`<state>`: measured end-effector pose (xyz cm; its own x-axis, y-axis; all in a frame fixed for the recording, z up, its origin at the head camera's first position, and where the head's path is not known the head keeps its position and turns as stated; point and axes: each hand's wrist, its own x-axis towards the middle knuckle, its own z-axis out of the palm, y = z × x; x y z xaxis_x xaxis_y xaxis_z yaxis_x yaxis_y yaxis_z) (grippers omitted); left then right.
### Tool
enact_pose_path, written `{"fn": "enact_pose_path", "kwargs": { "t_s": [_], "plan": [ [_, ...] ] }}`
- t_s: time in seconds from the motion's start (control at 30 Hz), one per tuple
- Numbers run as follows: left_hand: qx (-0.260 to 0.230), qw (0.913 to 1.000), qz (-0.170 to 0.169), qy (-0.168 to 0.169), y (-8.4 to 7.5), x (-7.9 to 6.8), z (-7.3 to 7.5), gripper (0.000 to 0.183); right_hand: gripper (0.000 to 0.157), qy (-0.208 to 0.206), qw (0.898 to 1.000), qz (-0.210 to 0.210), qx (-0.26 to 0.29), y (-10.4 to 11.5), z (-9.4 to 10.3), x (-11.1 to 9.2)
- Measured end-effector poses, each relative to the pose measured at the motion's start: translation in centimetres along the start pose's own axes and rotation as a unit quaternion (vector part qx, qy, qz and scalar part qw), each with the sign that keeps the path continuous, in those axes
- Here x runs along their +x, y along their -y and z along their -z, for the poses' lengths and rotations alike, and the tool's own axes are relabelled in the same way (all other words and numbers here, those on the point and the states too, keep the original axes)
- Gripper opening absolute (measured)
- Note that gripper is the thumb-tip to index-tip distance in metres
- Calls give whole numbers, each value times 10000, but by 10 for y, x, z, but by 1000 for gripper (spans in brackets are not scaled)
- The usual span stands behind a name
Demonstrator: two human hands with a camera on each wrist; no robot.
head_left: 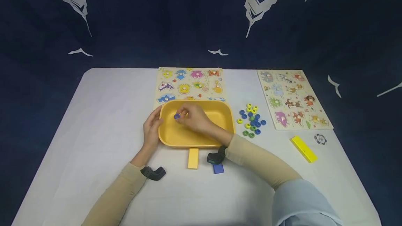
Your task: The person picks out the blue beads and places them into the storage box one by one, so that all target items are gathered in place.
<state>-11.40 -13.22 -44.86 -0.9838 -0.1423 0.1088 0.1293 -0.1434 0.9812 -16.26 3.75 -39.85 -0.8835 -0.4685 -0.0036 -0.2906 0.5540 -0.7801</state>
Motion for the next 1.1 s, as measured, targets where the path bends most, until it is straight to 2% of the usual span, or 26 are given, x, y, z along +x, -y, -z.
{"fn": "enact_pose_path", "kwargs": {
  "t_s": [0.17,0.4,0.6,0.7,0.8,0.9,0.97,1.1],
  "plan": [
    [-153,9999,-8,54,11,5,4,44,17,363,9984,-420,-145,-2,-25,10],
    [-147,9997,-185,66,20,6,6,43,16,785,9924,-681,-654,-5,-37,18],
    [-106,9998,-166,-10,20,6,5,44,21,911,9902,-565,-895,-4,-36,23],
    [-77,9999,-106,0,18,5,3,44,28,833,9927,-592,-644,-2,-26,19],
    [19,10000,-26,33,13,3,2,44,31,589,9971,-475,-82,1,-9,8],
    [198,9998,43,5,5,0,0,45,31,126,9993,-173,322,1,13,-10],
    [252,9997,36,-28,1,-2,-1,45,31,-286,9988,129,387,-3,29,-25],
    [221,9997,8,-66,-2,-3,-2,46,30,-1159,9914,363,484,-26,60,-60]
  ]
}}
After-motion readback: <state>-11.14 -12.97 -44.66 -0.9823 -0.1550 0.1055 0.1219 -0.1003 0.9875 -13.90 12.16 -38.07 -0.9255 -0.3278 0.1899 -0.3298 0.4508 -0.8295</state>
